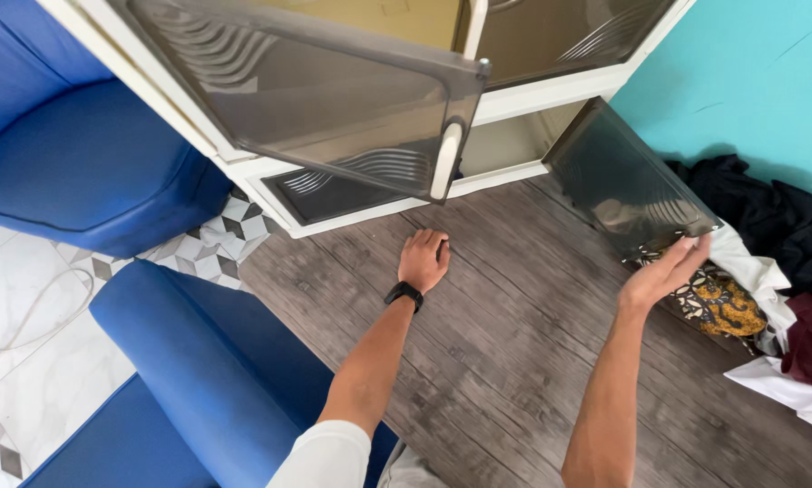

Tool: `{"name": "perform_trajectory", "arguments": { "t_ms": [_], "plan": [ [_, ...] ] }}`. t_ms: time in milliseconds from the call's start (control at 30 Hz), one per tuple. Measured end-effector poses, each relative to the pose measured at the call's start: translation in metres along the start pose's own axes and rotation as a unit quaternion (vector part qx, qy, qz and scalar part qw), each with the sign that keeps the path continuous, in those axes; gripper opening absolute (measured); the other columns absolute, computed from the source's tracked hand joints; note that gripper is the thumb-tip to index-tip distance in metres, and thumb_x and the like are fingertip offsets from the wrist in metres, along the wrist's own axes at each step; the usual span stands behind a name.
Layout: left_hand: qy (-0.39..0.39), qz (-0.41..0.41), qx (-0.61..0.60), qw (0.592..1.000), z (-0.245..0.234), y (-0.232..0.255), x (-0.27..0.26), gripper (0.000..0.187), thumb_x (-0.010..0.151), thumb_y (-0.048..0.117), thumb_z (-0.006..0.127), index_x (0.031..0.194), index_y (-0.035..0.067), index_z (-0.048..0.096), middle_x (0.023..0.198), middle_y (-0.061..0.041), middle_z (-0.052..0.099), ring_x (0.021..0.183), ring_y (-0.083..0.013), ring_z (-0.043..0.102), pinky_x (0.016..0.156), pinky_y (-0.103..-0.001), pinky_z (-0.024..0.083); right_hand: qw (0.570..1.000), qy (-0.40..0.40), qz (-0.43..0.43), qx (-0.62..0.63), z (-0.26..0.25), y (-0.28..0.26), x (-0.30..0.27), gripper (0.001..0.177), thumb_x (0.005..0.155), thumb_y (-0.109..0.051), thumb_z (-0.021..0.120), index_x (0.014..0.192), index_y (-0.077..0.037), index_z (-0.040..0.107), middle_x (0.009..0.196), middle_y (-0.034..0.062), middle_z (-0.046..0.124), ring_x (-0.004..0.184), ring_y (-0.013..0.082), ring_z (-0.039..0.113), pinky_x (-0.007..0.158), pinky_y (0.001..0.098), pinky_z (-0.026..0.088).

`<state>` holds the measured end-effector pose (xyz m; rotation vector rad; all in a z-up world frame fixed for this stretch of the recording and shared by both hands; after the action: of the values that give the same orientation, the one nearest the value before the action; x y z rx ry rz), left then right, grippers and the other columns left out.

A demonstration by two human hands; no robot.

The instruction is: The person folds two items of clothing by hand on a wooden surface and places one of them inside a storage cabinet.

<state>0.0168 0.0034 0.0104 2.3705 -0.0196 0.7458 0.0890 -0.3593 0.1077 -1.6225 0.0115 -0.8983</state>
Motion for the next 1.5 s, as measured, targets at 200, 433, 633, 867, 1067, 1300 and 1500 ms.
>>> {"name": "perform_trajectory", "arguments": {
  "t_ms": [200, 433, 633, 867, 1067, 1300, 1500],
  "plan": [
    [-0.006, -0.012, -0.005, 1.0, 0.003, -0.003, -0.003, 0.004, 0.09, 0.011, 0.068, 0.094, 0.01, 0.068, 0.084, -0.003, 0.065, 0.086, -0.0241, 0.063, 0.079, -0.04, 0.05, 0.997, 0.034, 0.05, -0.058, 0.037, -0.034, -0.081, 0.045, 0.115, -0.038, 0.052, 0.128, 0.005, 0.053, 0.122, 0.0174, 0.057, 0.112, 0.0255, 0.056, 0.099, 0.0404, 0.05],
    [0.005, -0.058, -0.066, 0.996, 0.004, -0.012, -0.004, 0.004, 0.089, 0.008, 0.067, 0.093, 0.009, 0.069, 0.081, -0.004, 0.065, 0.077, -0.0249, 0.065, 0.073, -0.041, 0.053, 0.98, -0.181, 0.047, 0.072, 0.166, -0.041, -0.178, 0.031, 0.097, -0.007, 0.073, 0.124, 0.001, 0.057, 0.118, 0.0081, 0.062, 0.105, 0.0169, 0.063, 0.095, 0.0299, 0.052],
    [0.015, -0.057, -0.063, 0.996, 0.006, -0.012, -0.002, 0.006, 0.087, 0.008, 0.068, 0.092, 0.01, 0.068, 0.079, -0.004, 0.065, 0.078, -0.0259, 0.065, 0.073, -0.042, 0.052, 0.955, -0.263, 0.081, 0.114, 0.239, -0.018, -0.159, 0.03, 0.092, 0.008, 0.058, 0.122, 0.001, 0.061, 0.112, 0.0071, 0.07, 0.107, 0.0137, 0.067, 0.096, 0.0289, 0.054],
    [0.026, -0.053, -0.068, 0.996, 0.005, -0.01, -0.001, 0.005, 0.087, 0.009, 0.069, 0.091, 0.01, 0.067, 0.079, -0.003, 0.065, 0.077, -0.0255, 0.065, 0.073, -0.041, 0.053, 0.949, -0.289, 0.107, 0.062, 0.261, -0.012, -0.144, 0.03, 0.085, 0.009, 0.065, 0.114, 0.0, 0.064, 0.099, 0.0037, 0.073, 0.095, 0.0073, 0.063, 0.086, 0.025, 0.053],
    [0.032, -0.043, -0.064, 0.997, 0.001, -0.006, 0.002, 0.007, 0.087, 0.007, 0.069, 0.093, 0.01, 0.068, 0.082, -0.004, 0.067, 0.078, -0.0262, 0.066, 0.07, -0.04, 0.054, 0.936, -0.303, 0.145, 0.108, 0.257, -0.015, -0.141, 0.025, 0.094, 0.009, 0.059, 0.115, 0.0, 0.067, 0.108, 0.0051, 0.074, 0.105, 0.0114, 0.069, 0.097, 0.0275, 0.055],
    [0.035, -0.025, -0.078, 0.996, 0.007, -0.009, 0.0, 0.009, 0.089, 0.007, 0.068, 0.097, 0.009, 0.07, 0.082, -0.008, 0.067, 0.076, -0.0278, 0.066, 0.069, -0.042, 0.054, 0.909, -0.332, 0.197, 0.157, 0.213, -0.01, -0.145, 0.021, 0.098, -0.001, 0.07, 0.118, 0.001, 0.067, 0.11, 0.007, 0.073, 0.106, 0.0147, 0.069, 0.095, 0.0285, 0.054],
    [0.035, -0.026, -0.071, 0.997, 0.016, -0.015, -0.005, 0.006, 0.094, 0.009, 0.068, 0.099, 0.008, 0.071, 0.083, -0.009, 0.068, 0.072, -0.0264, 0.065, 0.066, -0.04, 0.053, 0.891, -0.324, 0.278, 0.153, 0.144, 0.036, -0.156, 0.022, 0.098, -0.004, 0.062, 0.119, 0.001, 0.066, 0.102, 0.0062, 0.075, 0.093, 0.0142, 0.073, 0.085, 0.0271, 0.058]
  ]
}}
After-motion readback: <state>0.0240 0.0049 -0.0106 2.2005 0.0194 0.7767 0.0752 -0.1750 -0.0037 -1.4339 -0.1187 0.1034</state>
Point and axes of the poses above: each hand's wrist, its own x-axis towards the middle knuckle, its own z-axis out of the palm, y = z × x, the point moved 2 cm from there along x, towards the middle knuckle
